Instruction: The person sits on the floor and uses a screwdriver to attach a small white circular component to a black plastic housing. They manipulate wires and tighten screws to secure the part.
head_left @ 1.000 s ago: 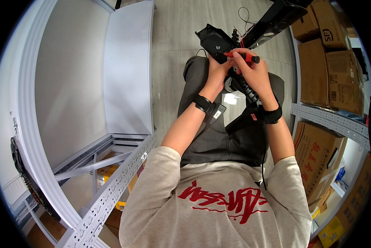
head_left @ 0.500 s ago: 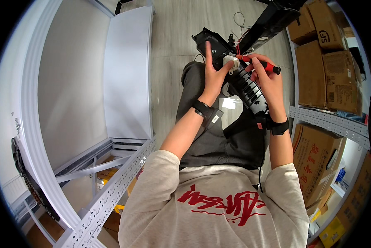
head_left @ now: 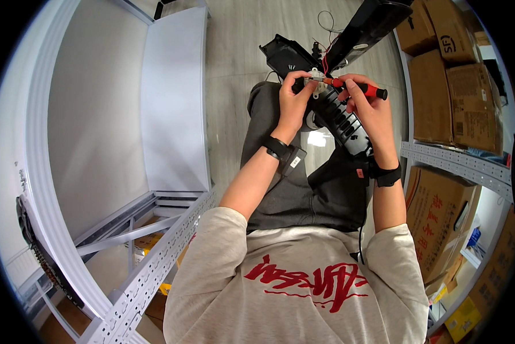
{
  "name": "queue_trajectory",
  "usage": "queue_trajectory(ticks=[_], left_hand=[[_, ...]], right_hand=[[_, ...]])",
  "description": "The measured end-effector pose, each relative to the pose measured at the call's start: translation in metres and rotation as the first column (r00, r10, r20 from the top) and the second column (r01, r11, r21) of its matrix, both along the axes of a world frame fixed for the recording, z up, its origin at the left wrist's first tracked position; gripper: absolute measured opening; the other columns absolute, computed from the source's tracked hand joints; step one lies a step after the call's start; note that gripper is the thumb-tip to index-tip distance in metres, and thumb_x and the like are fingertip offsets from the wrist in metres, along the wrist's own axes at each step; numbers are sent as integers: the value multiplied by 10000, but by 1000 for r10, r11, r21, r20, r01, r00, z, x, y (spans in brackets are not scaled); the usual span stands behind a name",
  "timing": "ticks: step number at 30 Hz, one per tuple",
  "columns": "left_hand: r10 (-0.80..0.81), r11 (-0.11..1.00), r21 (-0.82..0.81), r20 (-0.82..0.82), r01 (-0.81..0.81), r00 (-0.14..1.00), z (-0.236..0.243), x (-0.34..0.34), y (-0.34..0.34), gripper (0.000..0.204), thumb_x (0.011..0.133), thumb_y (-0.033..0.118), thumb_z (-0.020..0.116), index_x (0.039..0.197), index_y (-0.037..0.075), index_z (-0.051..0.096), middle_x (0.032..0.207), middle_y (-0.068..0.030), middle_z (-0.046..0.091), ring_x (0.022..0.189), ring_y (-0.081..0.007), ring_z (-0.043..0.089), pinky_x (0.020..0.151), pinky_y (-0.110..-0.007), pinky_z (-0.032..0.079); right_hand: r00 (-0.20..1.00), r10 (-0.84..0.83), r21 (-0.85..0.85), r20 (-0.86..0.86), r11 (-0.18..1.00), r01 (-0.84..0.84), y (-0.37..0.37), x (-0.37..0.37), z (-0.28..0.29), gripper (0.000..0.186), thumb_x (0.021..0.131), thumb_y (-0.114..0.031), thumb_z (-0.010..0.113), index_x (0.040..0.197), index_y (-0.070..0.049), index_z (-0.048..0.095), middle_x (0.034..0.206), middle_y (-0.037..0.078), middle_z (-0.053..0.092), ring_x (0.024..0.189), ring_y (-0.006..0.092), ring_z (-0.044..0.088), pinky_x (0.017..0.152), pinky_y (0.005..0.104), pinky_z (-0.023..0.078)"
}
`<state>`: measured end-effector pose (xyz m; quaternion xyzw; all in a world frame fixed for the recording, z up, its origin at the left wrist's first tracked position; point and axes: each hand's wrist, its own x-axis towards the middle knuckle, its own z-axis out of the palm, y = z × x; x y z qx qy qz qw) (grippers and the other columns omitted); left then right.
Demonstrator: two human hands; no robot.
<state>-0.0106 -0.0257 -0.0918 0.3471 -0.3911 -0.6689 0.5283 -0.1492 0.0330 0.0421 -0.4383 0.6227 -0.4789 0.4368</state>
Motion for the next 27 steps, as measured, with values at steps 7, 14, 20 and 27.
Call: queue_trajectory(ticks=[7, 14, 20, 27], left_hand=[[24, 1000, 5, 41, -24, 999, 5, -1, 2, 125, 913, 26, 712, 1020, 19, 648, 934, 1, 643, 877, -68, 579, 780, -231, 471], [13, 999, 52, 15, -14, 1000, -2, -2, 0, 121, 905, 36, 732, 997, 12, 658, 937, -7, 659, 863, -72, 585, 775, -235, 475], [-1, 1000, 22, 12, 1, 1000, -2, -2, 0, 132, 908, 47, 736, 1008, 27, 653, 952, -7, 664, 861, -65, 603, 737, -220, 477], [5, 1000, 2, 5, -5, 1000, -6, -2, 0, 126, 906, 23, 721, 1009, 28, 649, 963, -12, 671, 868, -65, 606, 745, -218, 481]], right_hand=[[998, -12, 12, -54, 1000, 12, 2, 1, 1, 226, 1014, -210, 613, 1106, -27, 708, 826, 23, 710, 650, 54, 575, 581, 207, 457], [999, -53, -30, -1, 998, 53, 4, 0, -1, 224, 1010, -204, 621, 1105, -20, 707, 817, 27, 711, 641, 57, 582, 577, 207, 461], [997, -63, -7, -45, 998, 63, 4, 0, -1, 222, 1008, -203, 623, 1099, -20, 710, 810, 28, 710, 633, 56, 578, 567, 207, 459], [998, -31, 10, -46, 999, 32, 0, -2, -4, 235, 1011, -213, 612, 1098, -18, 712, 811, 27, 711, 632, 58, 582, 564, 208, 461]])
